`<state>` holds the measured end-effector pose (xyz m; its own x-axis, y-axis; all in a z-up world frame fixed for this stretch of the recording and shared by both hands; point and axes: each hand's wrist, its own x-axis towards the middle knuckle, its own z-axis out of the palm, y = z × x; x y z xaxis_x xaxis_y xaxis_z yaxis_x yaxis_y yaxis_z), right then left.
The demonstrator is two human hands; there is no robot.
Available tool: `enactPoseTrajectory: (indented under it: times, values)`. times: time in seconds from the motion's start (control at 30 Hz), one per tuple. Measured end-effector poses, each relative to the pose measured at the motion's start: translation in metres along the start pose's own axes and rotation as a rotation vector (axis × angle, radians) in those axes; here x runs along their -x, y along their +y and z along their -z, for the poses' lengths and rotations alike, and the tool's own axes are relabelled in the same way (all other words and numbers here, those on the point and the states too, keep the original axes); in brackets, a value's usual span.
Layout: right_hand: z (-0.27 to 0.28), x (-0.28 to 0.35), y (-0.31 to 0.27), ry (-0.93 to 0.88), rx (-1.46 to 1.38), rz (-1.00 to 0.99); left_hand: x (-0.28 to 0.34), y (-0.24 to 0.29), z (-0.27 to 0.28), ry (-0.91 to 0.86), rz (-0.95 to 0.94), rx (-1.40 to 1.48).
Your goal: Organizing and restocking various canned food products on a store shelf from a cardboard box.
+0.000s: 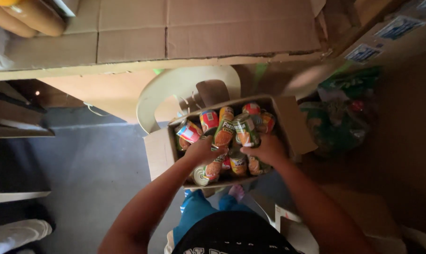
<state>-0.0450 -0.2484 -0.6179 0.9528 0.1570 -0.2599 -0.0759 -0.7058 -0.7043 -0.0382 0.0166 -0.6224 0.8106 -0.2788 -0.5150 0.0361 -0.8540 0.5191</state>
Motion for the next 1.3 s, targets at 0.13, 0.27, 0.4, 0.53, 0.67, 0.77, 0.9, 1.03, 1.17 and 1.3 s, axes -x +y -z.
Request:
enactPoseTrajectory:
  times: [0.13,0.27,0.4,0.53,0.67,0.77,0.9,1.03,1.17,1.3]
  values:
    - [0.010,-0.016,0.004,-0.097,0.243,-0.163,-0.006,0.011,0.008,-0.012,0.056,-0.004]
    - [0.017,-0.019,-0.002,-0.143,0.367,-0.189,-0.015,0.002,0.000,0.000,0.075,-0.033]
    - [0.010,-0.016,-0.004,-0.184,0.472,-0.111,-0.012,-0.028,-0.005,-0.015,0.074,-0.107]
    - [0.012,-0.009,-0.025,-0.176,0.466,-0.030,-0.020,-0.078,-0.019,0.035,0.042,-0.140]
    - [0.020,-0.009,-0.054,-0.153,0.311,0.086,-0.005,-0.091,-0.003,0.131,0.167,-0.086]
    - [0.010,-0.011,-0.069,-0.017,0.113,0.159,0.007,-0.081,0.016,0.211,0.230,-0.101]
    - [-0.031,-0.016,-0.074,0.074,-0.142,0.298,0.009,-0.086,0.005,0.246,0.224,-0.057]
    - [-0.088,-0.024,-0.070,0.104,-0.302,0.124,0.007,-0.090,-0.017,0.479,0.192,0.114]
    - [-0.113,-0.030,-0.082,0.145,-0.277,0.225,0.004,-0.109,-0.047,0.712,-0.053,0.192]
    - [-0.125,-0.036,-0.084,0.188,-0.118,0.418,0.025,-0.094,-0.048,0.647,0.039,0.201]
